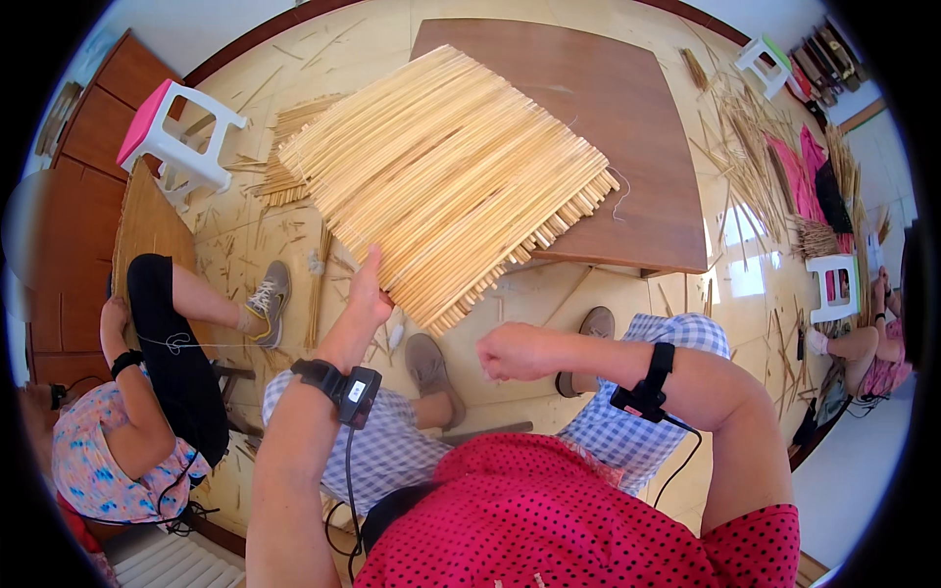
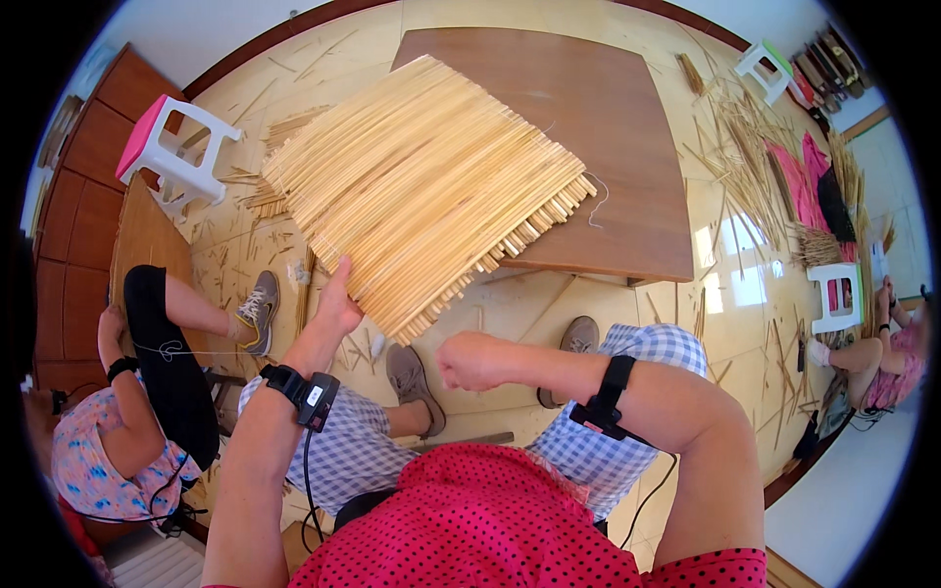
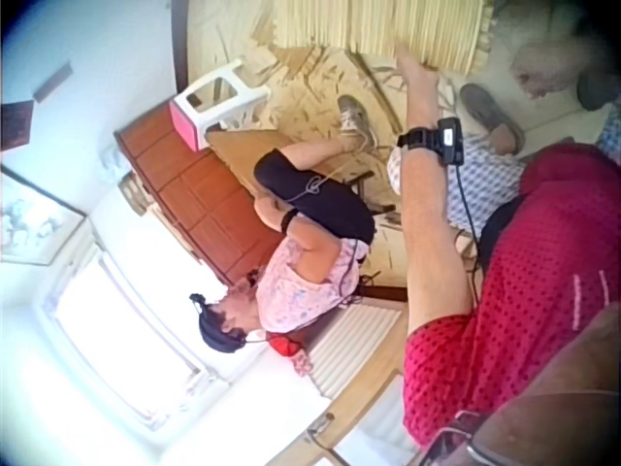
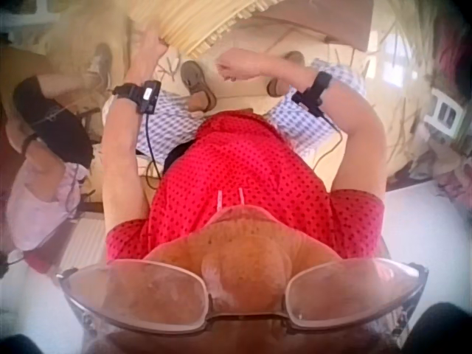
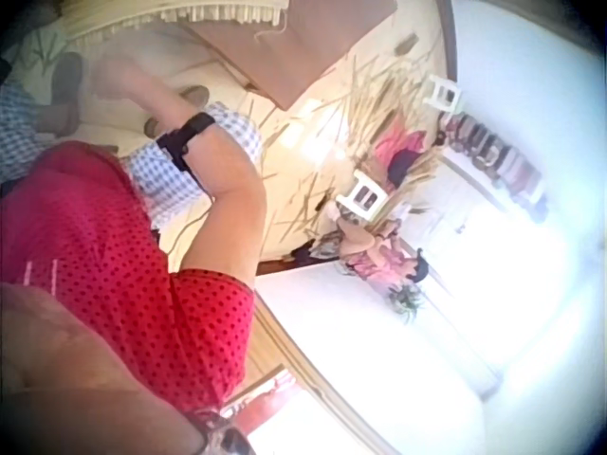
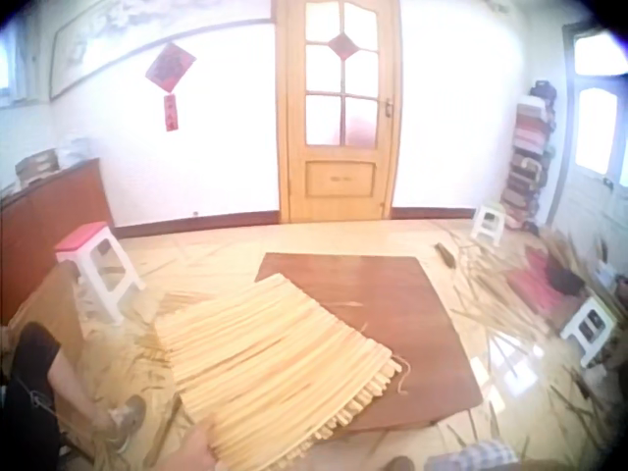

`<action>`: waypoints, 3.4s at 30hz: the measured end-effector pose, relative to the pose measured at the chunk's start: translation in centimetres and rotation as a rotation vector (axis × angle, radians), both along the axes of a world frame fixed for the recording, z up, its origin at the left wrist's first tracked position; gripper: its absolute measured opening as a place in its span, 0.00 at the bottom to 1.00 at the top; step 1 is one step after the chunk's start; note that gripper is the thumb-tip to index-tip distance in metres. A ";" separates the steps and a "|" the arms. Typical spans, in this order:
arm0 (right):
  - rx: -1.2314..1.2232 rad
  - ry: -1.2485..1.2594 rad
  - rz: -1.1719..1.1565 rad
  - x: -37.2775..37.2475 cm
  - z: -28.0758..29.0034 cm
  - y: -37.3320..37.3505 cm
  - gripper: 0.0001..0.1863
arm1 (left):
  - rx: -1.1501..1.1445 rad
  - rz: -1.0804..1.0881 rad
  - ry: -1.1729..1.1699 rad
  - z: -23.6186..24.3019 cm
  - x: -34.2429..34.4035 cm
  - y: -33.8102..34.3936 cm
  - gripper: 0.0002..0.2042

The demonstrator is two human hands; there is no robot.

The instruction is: The person weaves a bamboo mat by hand, threading a white string through the bamboo slats to secure them. They repeatedly pull the string tight and adjust the mat's position on the floor.

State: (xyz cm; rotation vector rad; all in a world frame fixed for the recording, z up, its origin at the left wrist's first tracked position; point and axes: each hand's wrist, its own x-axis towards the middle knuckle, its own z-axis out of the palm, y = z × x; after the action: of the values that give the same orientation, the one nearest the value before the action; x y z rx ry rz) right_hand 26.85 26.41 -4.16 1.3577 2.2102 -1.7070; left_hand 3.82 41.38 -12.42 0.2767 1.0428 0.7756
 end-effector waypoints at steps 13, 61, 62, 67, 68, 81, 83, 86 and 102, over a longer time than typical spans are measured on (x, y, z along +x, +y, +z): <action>0.337 -0.275 0.283 1.1 -1.0 -2.1 0.06 | 0.021 -0.145 0.080 -3.0 -0.6 -0.8 0.29; 0.343 -0.356 0.379 0.8 1.1 -3.1 0.08 | -0.010 0.062 0.141 -4.9 -0.2 -0.5 0.27; 0.345 -0.353 0.378 0.9 1.2 -3.1 0.08 | -0.013 0.067 0.139 -4.9 0.0 -0.5 0.27; 0.367 -0.346 0.378 0.8 1.2 -3.3 0.08 | 0.039 0.028 0.098 -4.5 -0.4 -0.7 0.27; 0.355 -0.355 0.386 0.8 1.4 -3.3 0.08 | 0.029 0.030 0.102 -4.7 -0.5 -0.8 0.27; 0.349 -0.342 0.381 1.0 1.2 -3.2 0.08 | 0.130 0.055 -0.180 -6.4 -0.6 -0.1 0.26; 0.357 -0.352 0.373 1.1 1.7 -3.2 0.08 | 0.182 0.040 -0.179 -5.9 -0.3 -0.3 0.26; 0.318 -0.377 0.413 0.7 1.4 -3.3 0.08 | 0.288 0.047 -0.153 -3.8 0.6 -0.6 0.25; 0.280 -0.394 0.502 -0.9 1.2 -3.1 0.12 | 0.424 0.374 -0.149 5.9 -5.0 5.9 0.28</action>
State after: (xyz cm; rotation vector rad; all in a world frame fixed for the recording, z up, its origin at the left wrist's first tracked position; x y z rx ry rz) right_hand 25.99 23.33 -2.94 0.9482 2.3342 -0.9081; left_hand -1.14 47.33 -6.56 0.3837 0.7893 1.3390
